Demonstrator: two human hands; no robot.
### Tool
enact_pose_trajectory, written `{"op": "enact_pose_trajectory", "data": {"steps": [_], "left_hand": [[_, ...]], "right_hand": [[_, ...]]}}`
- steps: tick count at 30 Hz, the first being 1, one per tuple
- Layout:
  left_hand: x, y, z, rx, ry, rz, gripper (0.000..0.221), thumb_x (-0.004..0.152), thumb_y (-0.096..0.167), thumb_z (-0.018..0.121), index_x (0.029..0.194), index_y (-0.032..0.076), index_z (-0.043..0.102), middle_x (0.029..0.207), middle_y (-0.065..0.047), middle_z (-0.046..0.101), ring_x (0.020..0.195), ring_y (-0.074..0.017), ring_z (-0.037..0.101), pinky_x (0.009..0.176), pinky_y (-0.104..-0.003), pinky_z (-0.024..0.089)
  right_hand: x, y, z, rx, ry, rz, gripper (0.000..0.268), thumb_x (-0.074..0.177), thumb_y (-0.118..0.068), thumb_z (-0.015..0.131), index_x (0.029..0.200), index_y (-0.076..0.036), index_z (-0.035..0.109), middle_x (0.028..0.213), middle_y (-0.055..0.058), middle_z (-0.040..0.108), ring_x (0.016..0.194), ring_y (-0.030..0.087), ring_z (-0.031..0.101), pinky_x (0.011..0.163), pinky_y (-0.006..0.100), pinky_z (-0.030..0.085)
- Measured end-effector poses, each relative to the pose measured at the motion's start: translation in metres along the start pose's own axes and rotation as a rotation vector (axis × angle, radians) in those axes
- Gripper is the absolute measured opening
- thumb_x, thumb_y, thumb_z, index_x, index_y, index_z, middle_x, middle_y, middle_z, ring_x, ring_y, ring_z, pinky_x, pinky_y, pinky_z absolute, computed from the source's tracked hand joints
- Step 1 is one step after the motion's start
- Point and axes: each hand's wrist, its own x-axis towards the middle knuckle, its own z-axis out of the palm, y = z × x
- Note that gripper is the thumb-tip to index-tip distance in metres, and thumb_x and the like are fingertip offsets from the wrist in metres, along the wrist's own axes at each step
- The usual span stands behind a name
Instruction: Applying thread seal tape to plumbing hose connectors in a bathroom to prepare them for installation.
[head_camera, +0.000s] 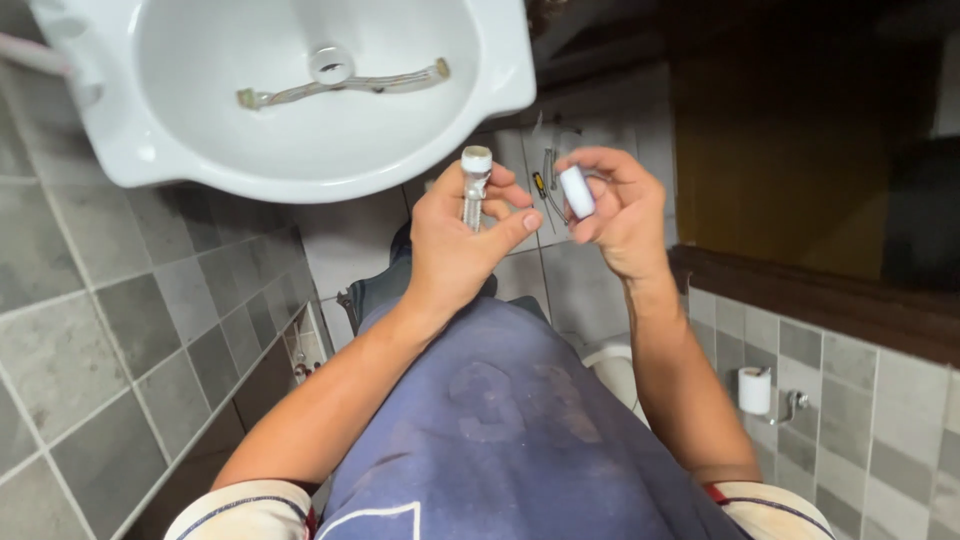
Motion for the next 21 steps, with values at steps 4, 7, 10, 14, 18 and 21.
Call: {"op": "enact_pose_trajectory", "data": {"steps": [4,7,10,14,18,21], "left_hand": [[-0.005,0.011,0.015,0.224,-0.080,0.177,0.040,0.078,0.009,0.090,0.109,0.002,0.065,0.096,-0.010,0.077,0.075,-0.0091,0.070,0.050,-0.018,0.045],[-0.010,0.012,0.021,0.328,-0.130,0.209,0.040,0.077,0.012,0.091,0.108,0.006,0.067,0.100,-0.007,0.078,0.078,-0.0097,0.072,0.051,-0.018,0.047],[-0.015,0.015,0.028,0.342,-0.149,0.235,0.040,0.078,0.013,0.091,0.109,0.007,0.067,0.102,-0.006,0.078,0.080,-0.0101,0.073,0.055,-0.019,0.049],[-0.021,0.022,0.031,0.284,-0.179,0.264,0.046,0.078,0.014,0.091,0.115,0.006,0.066,0.110,-0.008,0.076,0.085,-0.0134,0.073,0.072,-0.024,0.056],[-0.028,0.019,0.037,0.266,-0.188,0.274,0.047,0.077,0.013,0.091,0.115,0.005,0.065,0.109,-0.009,0.076,0.085,-0.0148,0.073,0.080,-0.027,0.057],[-0.035,0.018,0.042,0.286,-0.180,0.256,0.039,0.078,0.011,0.089,0.110,0.007,0.067,0.101,-0.006,0.077,0.080,-0.0146,0.071,0.077,-0.029,0.057]], "right_hand": [[-0.023,-0.015,-0.009,-0.179,0.014,-0.008,0.102,0.043,-0.020,0.098,0.128,0.015,0.054,0.107,0.020,0.065,0.086,0.019,0.071,0.072,0.024,0.064],[-0.033,-0.031,-0.002,-0.251,0.003,-0.058,0.100,0.046,-0.026,0.096,0.128,0.016,0.056,0.105,0.019,0.064,0.084,0.016,0.068,0.075,0.025,0.064],[-0.035,-0.047,0.003,-0.344,-0.034,-0.104,0.093,0.048,-0.032,0.095,0.122,0.015,0.063,0.101,0.017,0.062,0.079,0.013,0.062,0.074,0.025,0.063],[-0.039,-0.063,-0.001,-0.436,-0.106,-0.095,0.092,0.049,-0.039,0.093,0.121,0.012,0.067,0.103,0.017,0.065,0.082,0.015,0.063,0.077,0.025,0.061],[-0.044,-0.072,-0.002,-0.488,-0.157,-0.111,0.093,0.046,-0.037,0.095,0.121,0.011,0.067,0.106,0.018,0.068,0.086,0.017,0.066,0.081,0.026,0.059],[-0.051,-0.077,-0.001,-0.511,-0.162,-0.141,0.095,0.048,-0.036,0.096,0.125,0.011,0.066,0.103,0.014,0.067,0.088,0.014,0.064,0.084,0.025,0.059]]}}
